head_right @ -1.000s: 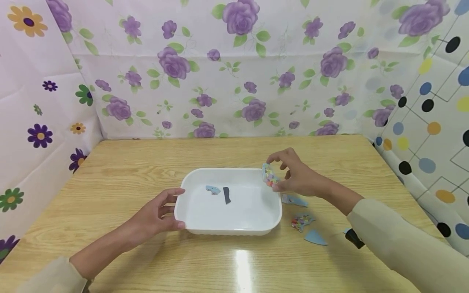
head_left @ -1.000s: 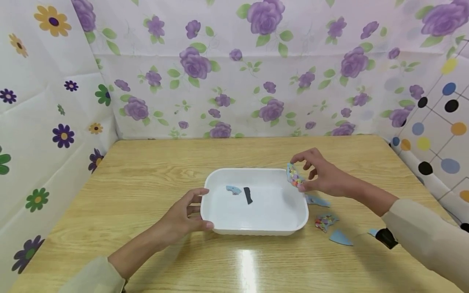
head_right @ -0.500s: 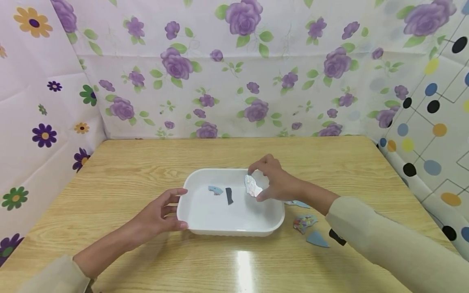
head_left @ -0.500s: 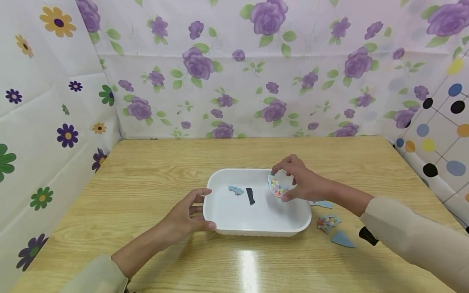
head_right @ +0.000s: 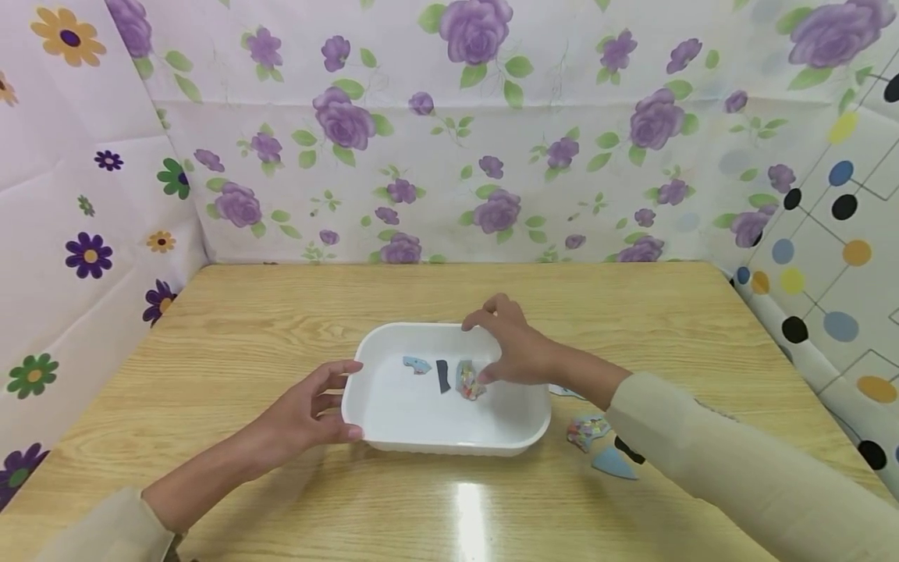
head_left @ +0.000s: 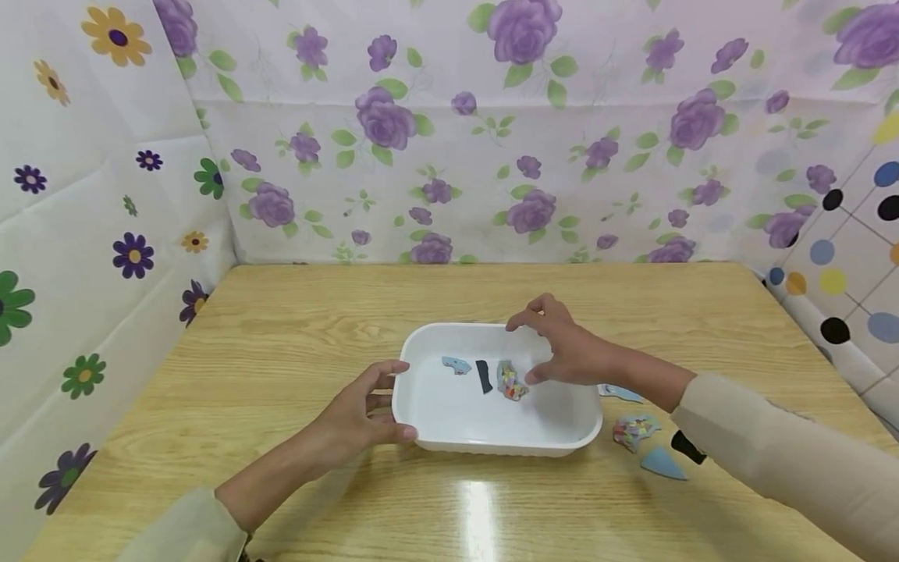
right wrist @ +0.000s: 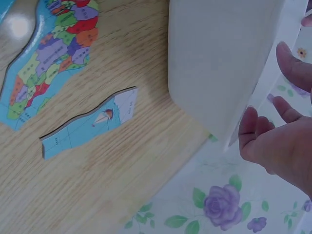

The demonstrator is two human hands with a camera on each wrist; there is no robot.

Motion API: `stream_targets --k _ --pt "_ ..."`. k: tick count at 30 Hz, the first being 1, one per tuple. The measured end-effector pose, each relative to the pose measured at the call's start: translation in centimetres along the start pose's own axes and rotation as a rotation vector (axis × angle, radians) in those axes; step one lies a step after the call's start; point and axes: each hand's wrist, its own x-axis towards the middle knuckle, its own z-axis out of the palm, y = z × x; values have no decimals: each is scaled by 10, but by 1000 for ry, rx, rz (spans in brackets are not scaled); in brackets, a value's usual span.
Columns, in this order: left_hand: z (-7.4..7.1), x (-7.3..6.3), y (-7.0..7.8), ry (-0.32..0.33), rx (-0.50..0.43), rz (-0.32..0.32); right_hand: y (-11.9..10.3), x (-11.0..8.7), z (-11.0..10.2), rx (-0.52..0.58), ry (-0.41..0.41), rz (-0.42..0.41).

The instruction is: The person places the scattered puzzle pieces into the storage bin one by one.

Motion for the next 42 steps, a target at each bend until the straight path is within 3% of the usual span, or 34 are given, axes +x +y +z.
stream_targets --k 9,24,42 --pt "1 -1 2 -7 5 -6 -3 -6 -9 19 14 13" --pt "2 0 0 -3 6 -1 13 -23 -25 64 16 6" --pt "3 -2 3 14 18 -22 46 -63 -59 77 111 18"
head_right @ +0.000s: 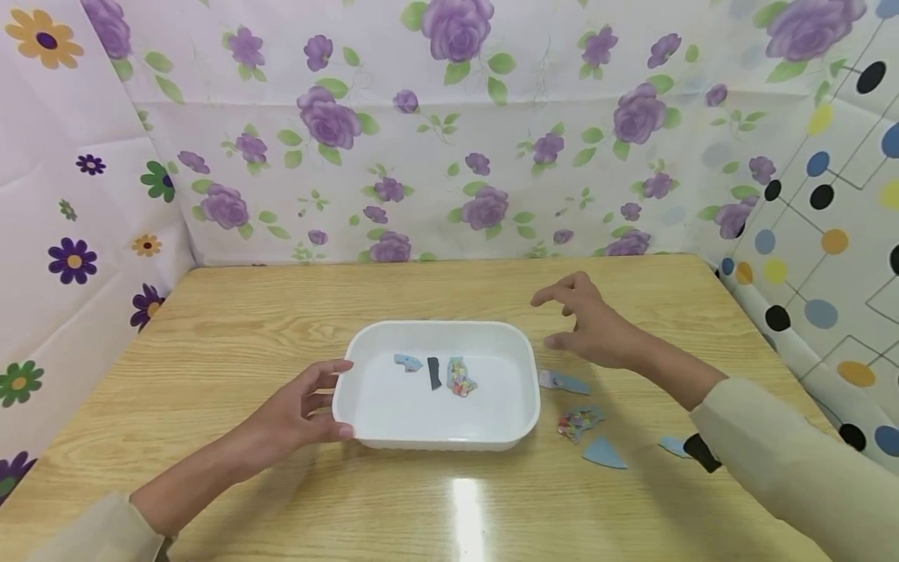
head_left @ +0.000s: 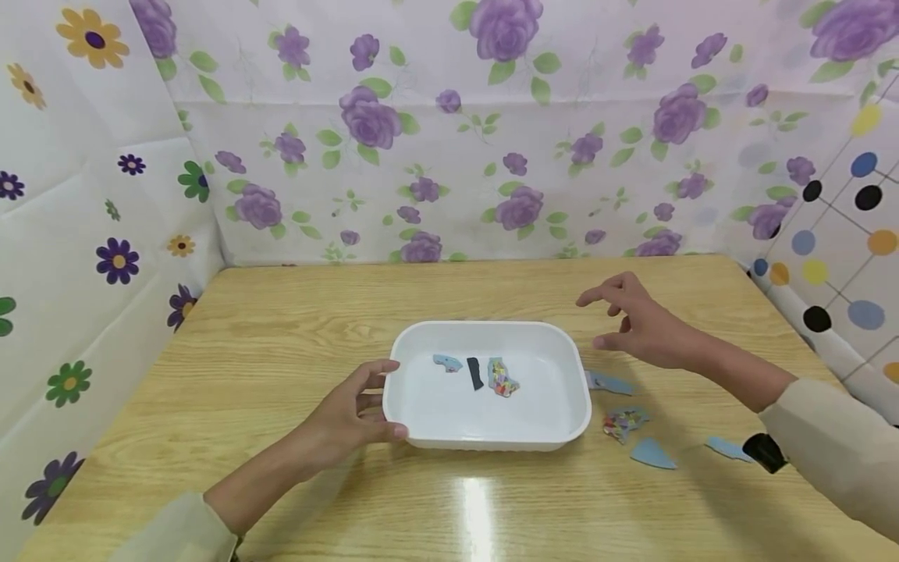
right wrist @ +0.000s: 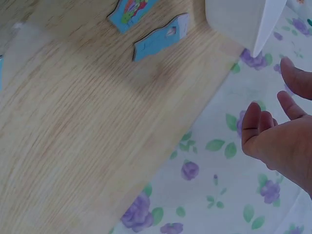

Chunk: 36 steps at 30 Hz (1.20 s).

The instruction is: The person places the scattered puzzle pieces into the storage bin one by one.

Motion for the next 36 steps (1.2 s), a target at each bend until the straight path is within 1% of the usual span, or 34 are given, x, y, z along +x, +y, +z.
stream_targets --k 4,7,13,17,24,29,32,36 --pt "1 0 0 5 7 -1 10 -7 -6 -14 3 33" --pt "1 0 1 8 8 -2 19 -14 -7 -22 0 56" --pt "0 0 0 4 5 -2 36 -24 2 -48 -17 56" --pt "0 0 0 -3 3 3 43 -29 11 -46 -13 77" --pt "0 0 0 -5 5 3 49 -31 19 -23 11 83" --pt "0 1 -1 0 0 4 53 -31 21 -25 3 102" --pt "0 1 -2 -6 -5 2 56 -33 24 -40 -6 116" --pt "-1 0 -1 -8 -2 1 60 -33 30 -108 21 84"
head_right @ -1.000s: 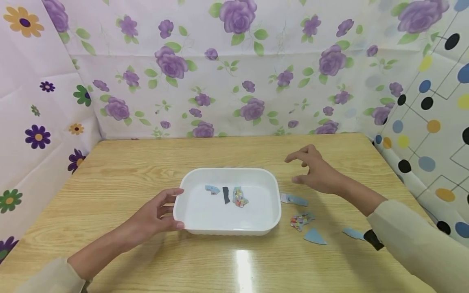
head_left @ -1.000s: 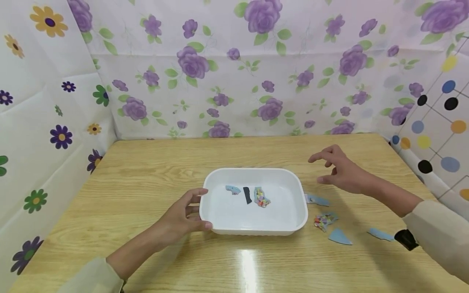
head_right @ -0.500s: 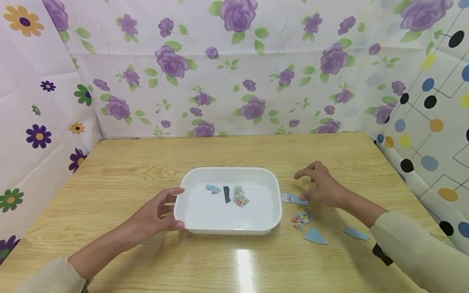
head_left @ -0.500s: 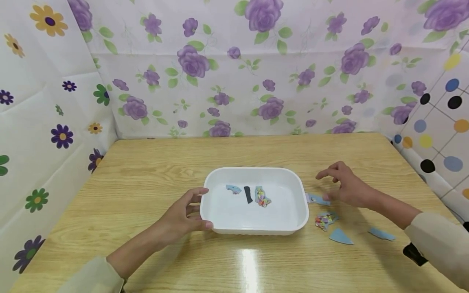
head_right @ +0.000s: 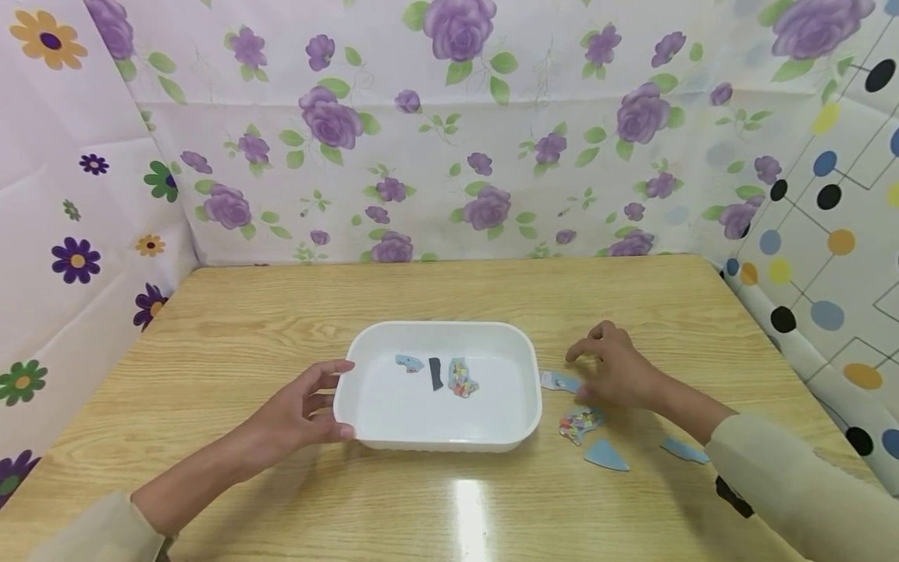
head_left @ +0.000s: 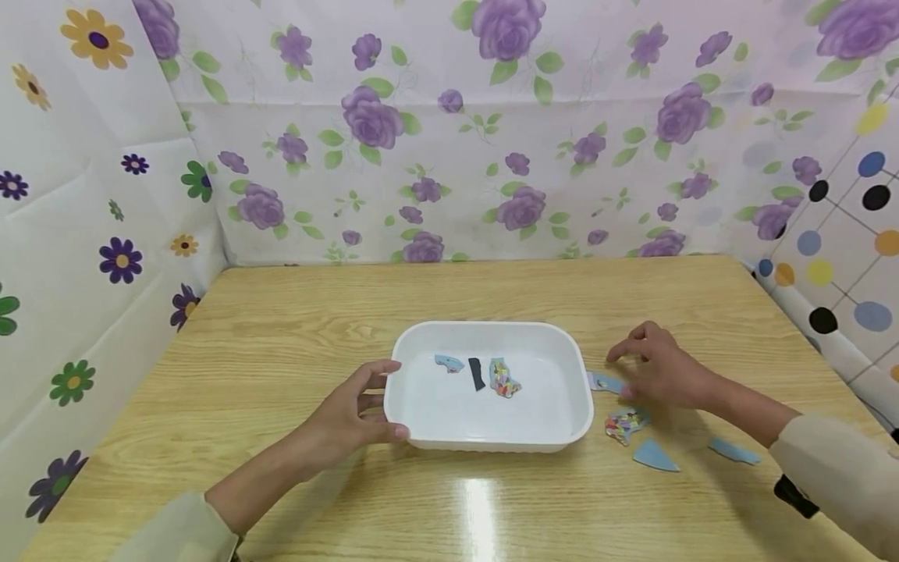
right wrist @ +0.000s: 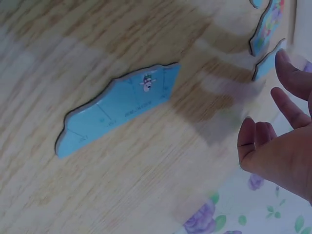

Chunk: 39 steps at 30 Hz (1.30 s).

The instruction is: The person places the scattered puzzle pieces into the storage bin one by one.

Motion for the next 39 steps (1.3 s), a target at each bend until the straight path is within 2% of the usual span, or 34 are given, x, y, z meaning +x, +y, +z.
stream_targets --k 4,17,24,27,32,39 --pt "0 0 0 6 5 0 1 1 6 -74 44 -35" --pt "1 1 2 -6 -2 2 7 0 15 -170 149 -87" --pt "0 1 1 -8 6 2 13 2 24 -220 195 -200" --pt "0 1 1 -17 1 4 14 0 27 -241 201 -221" --pt "0 1 0 -31 -5 3 15 -1 27 -248 212 -219" --pt "0 -1 3 -2 11 -12 15 2 20 -233 270 -267"
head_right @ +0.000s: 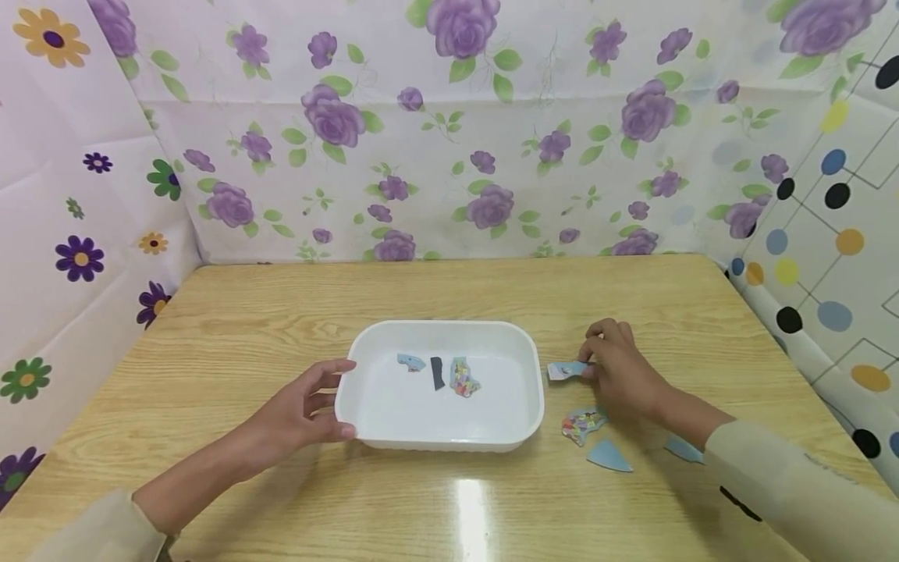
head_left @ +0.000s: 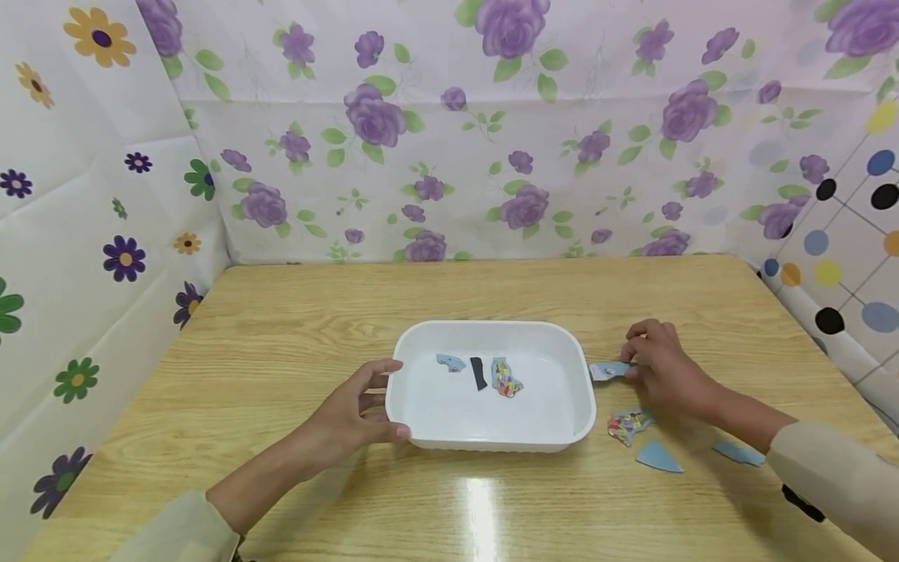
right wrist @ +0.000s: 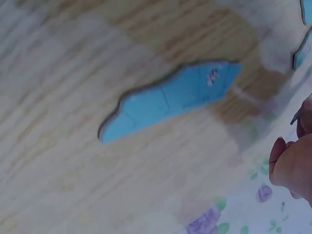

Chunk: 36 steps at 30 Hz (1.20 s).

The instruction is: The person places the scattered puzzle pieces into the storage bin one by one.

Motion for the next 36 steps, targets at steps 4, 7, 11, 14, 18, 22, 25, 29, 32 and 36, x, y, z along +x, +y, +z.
stream_targets --k 4,7,11,14,18,22,25,29,32,36 --pt "0 0 0 2 -4 -4 -1 3 -8 27 -7 44" --pt "0 0 0 7 -2 -5 -1 5 -15 52 -5 70" --pt "0 0 -1 20 4 -6 0 11 -23 66 35 52" --pt "-1 0 -2 24 4 -6 1 16 -28 75 59 48" --pt "-1 -1 -3 23 2 -5 -2 25 -33 98 59 59" --pt "-1 -1 -3 23 1 -5 -12 35 -36 130 36 71" --pt "-1 -1 -2 16 -7 -3 -22 44 -39 157 10 76" --pt "-1 0 -2 5 -15 1 -34 57 -41 176 -23 59" --pt "-1 0 -2 0 -10 7 -43 67 -40 186 -58 59" --pt "-1 1 -3 -6 -6 15 -54 76 -35 203 -126 68"
